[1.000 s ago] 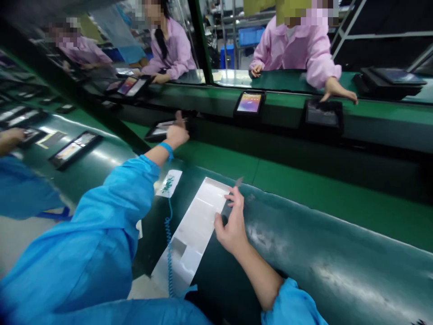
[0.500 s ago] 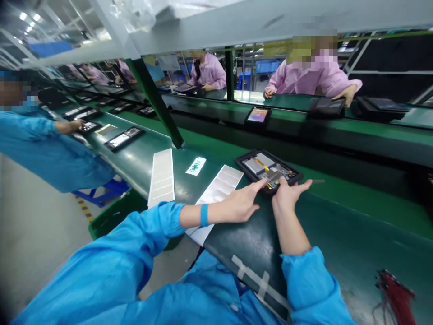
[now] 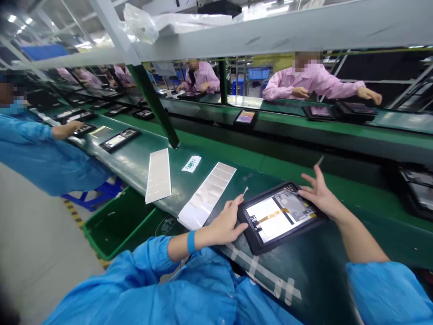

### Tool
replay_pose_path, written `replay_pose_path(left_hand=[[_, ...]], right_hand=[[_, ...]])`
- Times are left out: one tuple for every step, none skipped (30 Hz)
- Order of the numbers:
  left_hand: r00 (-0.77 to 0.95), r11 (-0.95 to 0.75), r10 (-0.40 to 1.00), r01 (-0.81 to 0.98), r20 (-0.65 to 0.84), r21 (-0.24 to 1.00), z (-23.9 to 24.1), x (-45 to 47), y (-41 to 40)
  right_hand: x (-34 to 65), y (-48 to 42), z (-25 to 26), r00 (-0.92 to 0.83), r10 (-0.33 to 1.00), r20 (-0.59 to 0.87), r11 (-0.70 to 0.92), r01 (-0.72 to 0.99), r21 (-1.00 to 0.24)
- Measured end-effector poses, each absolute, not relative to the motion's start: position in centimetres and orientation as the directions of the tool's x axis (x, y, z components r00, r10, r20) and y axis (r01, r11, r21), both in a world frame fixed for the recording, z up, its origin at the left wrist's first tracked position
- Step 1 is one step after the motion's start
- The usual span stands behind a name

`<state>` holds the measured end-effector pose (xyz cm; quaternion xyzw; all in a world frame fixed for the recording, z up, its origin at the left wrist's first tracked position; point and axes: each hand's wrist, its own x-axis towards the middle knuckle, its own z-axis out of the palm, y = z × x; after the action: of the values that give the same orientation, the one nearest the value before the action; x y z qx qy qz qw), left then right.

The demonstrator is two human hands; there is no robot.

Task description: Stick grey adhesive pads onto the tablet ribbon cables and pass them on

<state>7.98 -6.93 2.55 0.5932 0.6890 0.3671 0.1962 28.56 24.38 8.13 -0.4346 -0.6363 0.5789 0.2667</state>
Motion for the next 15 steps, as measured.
replay_pose_path(left_hand=[[-0.223, 0.039, 0.962, 0.682, 0.157, 0.730, 2.4, 8.5, -6.2], [-0.233, 0.051, 0.960, 0.683, 0.152, 0.728, 2.4, 8.7, -5.7], [-0.244, 0.063, 0.959, 0.679, 0.144, 0.731, 2.5, 8.8, -5.5], [-0.251, 0.077, 0.959, 0.672, 0.129, 0.736, 2.6, 8.7, -5.4], [-0.256, 0.090, 0.960, 0.664, 0.112, 0.743, 2.6, 8.6, -5.5], [-0.255, 0.098, 0.962, 0.655, 0.097, 0.749, 2.5, 8.6, -5.8], [-0.250, 0.098, 0.964, 0.650, 0.090, 0.754, 2.4, 8.8, -6.2], [-0.241, 0.088, 0.966, 0.648, 0.094, 0.756, 2.2, 9.1, -6.6], [-0.229, 0.067, 0.967, 0.652, 0.112, 0.756, 1.9, 9.5, -7.2], [-0.217, 0.040, 0.966, 0.658, 0.139, 0.752, 1.6, 10.1, -7.7], [-0.207, 0.012, 0.964, 0.667, 0.169, 0.745, 1.2, 10.9, -8.2], [-0.198, -0.008, 0.961, 0.675, 0.192, 0.738, 0.9, 11.6, -8.6], [-0.193, -0.019, 0.960, 0.679, 0.203, 0.734, 0.6, 12.3, -9.0], [-0.187, -0.021, 0.961, 0.680, 0.202, 0.733, 0.4, 12.8, -9.3], [-0.178, -0.018, 0.966, 0.678, 0.188, 0.735, 0.2, 13.2, -9.6]], right_hand=[[28.3, 24.2, 8.3, -0.442, 0.897, -0.017, 0.101, 0.242, -0.965], [28.6, 23.9, 8.3, -0.401, 0.907, 0.129, 0.251, 0.267, -0.930], [29.2, 23.4, 8.2, -0.371, 0.895, 0.246, 0.371, 0.316, -0.873], [30.2, 22.6, 8.0, -0.357, 0.876, 0.324, 0.451, 0.369, -0.813], [31.5, 21.4, 7.5, -0.359, 0.860, 0.363, 0.496, 0.424, -0.757], [32.9, 19.8, 6.8, -0.369, 0.852, 0.371, 0.516, 0.477, -0.711], [34.2, 17.9, 6.0, -0.386, 0.853, 0.352, 0.517, 0.526, -0.676], [35.3, 15.8, 5.1, -0.399, 0.860, 0.316, 0.503, 0.568, -0.651], [36.2, 13.8, 4.1, -0.406, 0.875, 0.265, 0.473, 0.594, -0.651], [36.8, 12.0, 3.1, -0.400, 0.893, 0.206, 0.426, 0.603, -0.674], [37.1, 10.6, 2.3, -0.387, 0.908, 0.158, 0.378, 0.600, -0.705], [37.0, 9.5, 1.5, -0.375, 0.919, 0.123, 0.336, 0.581, -0.741], [36.7, 8.9, 1.0, -0.367, 0.924, 0.104, 0.306, 0.550, -0.777], [36.2, 8.7, 0.7, -0.364, 0.926, 0.096, 0.284, 0.507, -0.814], [35.6, 8.7, 0.7, -0.371, 0.925, 0.085, 0.261, 0.455, -0.852]])
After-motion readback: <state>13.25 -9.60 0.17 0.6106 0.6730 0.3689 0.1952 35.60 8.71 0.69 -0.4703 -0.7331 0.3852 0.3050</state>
